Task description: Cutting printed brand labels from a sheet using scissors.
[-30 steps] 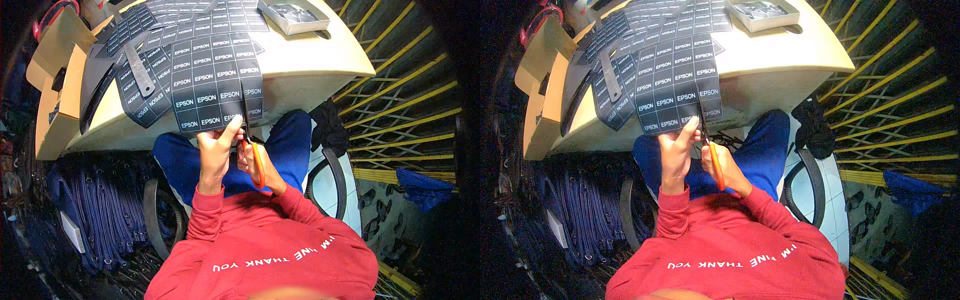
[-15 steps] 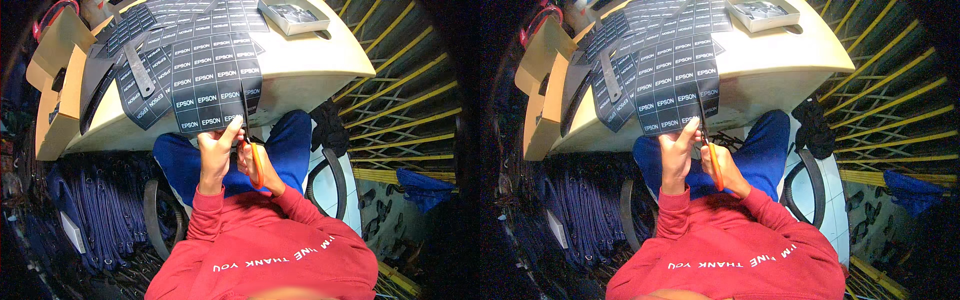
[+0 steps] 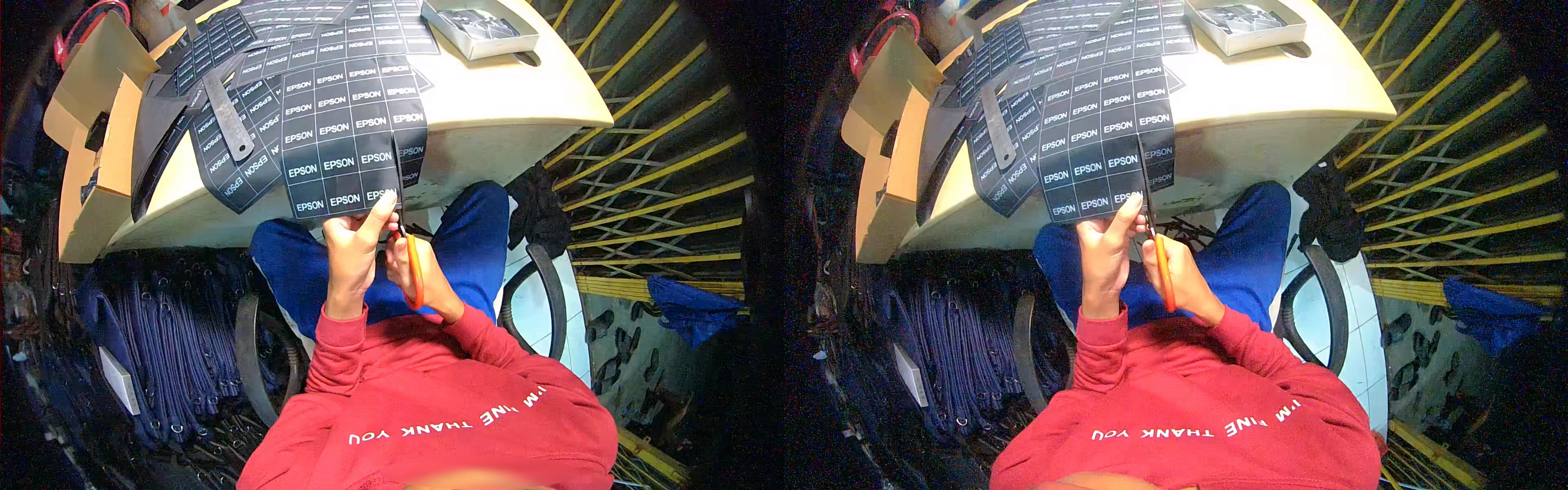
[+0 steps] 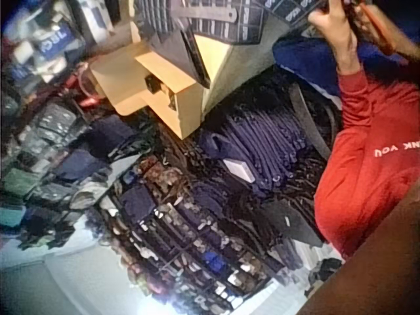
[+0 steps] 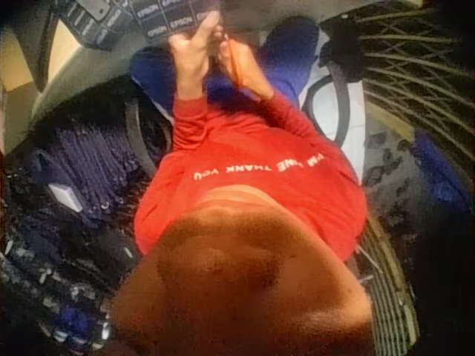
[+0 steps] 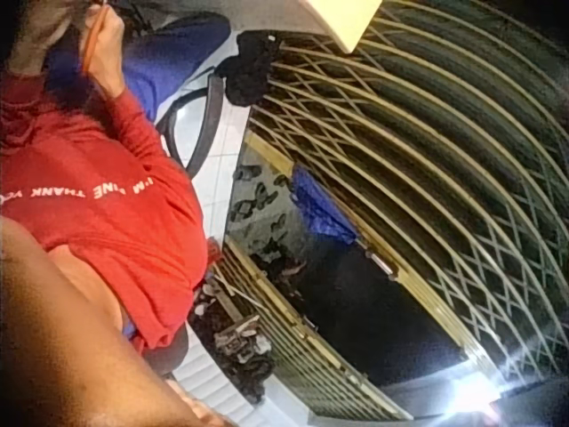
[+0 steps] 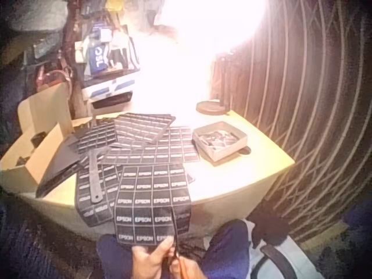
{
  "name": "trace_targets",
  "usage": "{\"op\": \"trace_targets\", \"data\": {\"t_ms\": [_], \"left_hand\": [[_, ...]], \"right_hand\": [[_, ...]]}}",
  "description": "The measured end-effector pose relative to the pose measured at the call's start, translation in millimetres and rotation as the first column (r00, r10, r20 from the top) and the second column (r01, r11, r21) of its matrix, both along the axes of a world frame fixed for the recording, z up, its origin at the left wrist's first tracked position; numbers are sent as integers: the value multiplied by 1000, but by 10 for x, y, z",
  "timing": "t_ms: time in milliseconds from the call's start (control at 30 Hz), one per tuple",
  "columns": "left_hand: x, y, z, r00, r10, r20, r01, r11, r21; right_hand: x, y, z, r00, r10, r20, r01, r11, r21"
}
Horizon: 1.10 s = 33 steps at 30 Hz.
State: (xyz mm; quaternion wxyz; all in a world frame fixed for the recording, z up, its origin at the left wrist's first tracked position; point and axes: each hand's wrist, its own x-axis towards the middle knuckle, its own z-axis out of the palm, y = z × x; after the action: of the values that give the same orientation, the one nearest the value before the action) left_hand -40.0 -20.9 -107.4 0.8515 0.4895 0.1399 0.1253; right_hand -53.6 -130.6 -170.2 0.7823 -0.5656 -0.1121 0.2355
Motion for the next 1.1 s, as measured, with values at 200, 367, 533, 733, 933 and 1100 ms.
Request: {"op": "trace_targets", "data": {"t_ms": [200, 367, 533, 733, 933, 1100], "left_hand": [[-30, 19, 6, 1000, 5, -13, -4, 999, 44], [-120, -23, -76, 997, -33, -71, 36, 999, 30], [-156, -66, -60, 1000, -28, 13, 28, 1000, 11], [-172, -40, -59, 1000, -16, 21, 15, 1000, 10], [-177, -41, -34, 1000, -17, -5, 17, 1000, 11], [-175, -21, -48, 999, -5, 35, 4, 1000, 1]], "right_hand": [[18, -3, 27, 992, 8, 128, 17, 981, -193], [85, -22, 65, 960, -11, 279, 72, 975, -210], [106, -34, 16, 954, 2, 301, 63, 977, -205], [114, -23, 98, 965, 2, 262, 55, 976, -210], [116, -18, 26, 971, -33, 236, 81, 978, -194], [114, -31, 76, 978, -49, 203, 85, 981, -174]]}}
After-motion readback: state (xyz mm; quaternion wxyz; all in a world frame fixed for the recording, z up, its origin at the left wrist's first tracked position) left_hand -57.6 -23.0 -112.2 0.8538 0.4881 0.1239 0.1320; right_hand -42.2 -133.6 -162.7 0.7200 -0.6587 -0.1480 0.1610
